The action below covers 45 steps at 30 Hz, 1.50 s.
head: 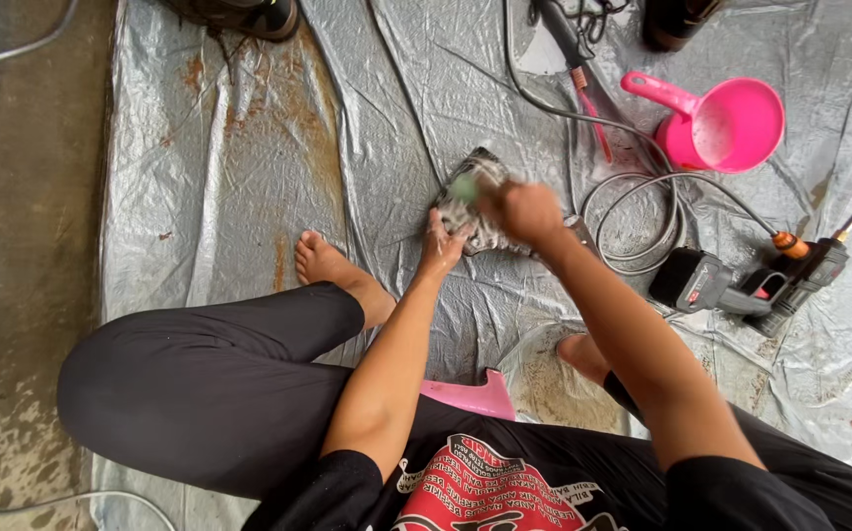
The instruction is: The person scrubs a shoe with a green sponge and then uses a brush to clean the interior and exterior surfaces. They also use a pink scoop to pour water onto the shoe during the cleaning process.
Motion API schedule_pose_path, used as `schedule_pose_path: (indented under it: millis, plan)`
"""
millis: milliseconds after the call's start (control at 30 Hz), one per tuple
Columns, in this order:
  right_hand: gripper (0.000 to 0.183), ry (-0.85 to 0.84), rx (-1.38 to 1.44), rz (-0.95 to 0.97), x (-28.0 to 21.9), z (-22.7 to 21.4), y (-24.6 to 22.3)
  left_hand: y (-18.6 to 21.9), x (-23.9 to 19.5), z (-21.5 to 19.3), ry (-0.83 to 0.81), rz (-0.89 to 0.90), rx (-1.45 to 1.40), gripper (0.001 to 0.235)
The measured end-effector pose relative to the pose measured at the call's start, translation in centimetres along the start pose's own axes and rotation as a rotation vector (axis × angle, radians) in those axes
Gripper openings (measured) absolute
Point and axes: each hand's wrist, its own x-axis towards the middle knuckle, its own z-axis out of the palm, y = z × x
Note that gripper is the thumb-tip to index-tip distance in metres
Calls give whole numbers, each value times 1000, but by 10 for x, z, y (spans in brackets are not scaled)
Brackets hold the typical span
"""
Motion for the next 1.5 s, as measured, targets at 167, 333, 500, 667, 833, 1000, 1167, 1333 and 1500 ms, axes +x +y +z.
schedule_pose_path:
  millis: [167, 333, 500, 667, 833, 1000, 1167, 1333, 1500]
  plan:
    - [40, -11, 118, -30, 12, 78, 35, 75, -22, -29, -337, -136, -231, 81]
    - [30, -119, 27, -162, -8, -41, -9, 20, -11, -4, -48, -91, -253, 110]
    - [41, -63, 263, -27, -16, 14, -13, 61, -6, -12, -207, -33, -213, 121]
    - [41, 61, 55, 98, -8, 5, 39, 43, -8, -2, -152, -30, -177, 116]
    - [43, -33, 328, -29, -33, -34, -14, 35, 15, 14, -165, -33, -145, 93]
    - [40, 184, 103, 174, -6, -28, 31, 100, -11, -21, -198, -62, -147, 119]
    - [33, -2, 73, -9, -8, 3, 26, 68, 2, -9, -118, 35, -188, 100]
    - [42, 198, 219, 273, 8, -14, 42, 90, -10, -17, -182, -34, -88, 120]
    - [41, -55, 336, 8, -20, -50, -18, 58, -17, -16, -127, 42, -170, 76]
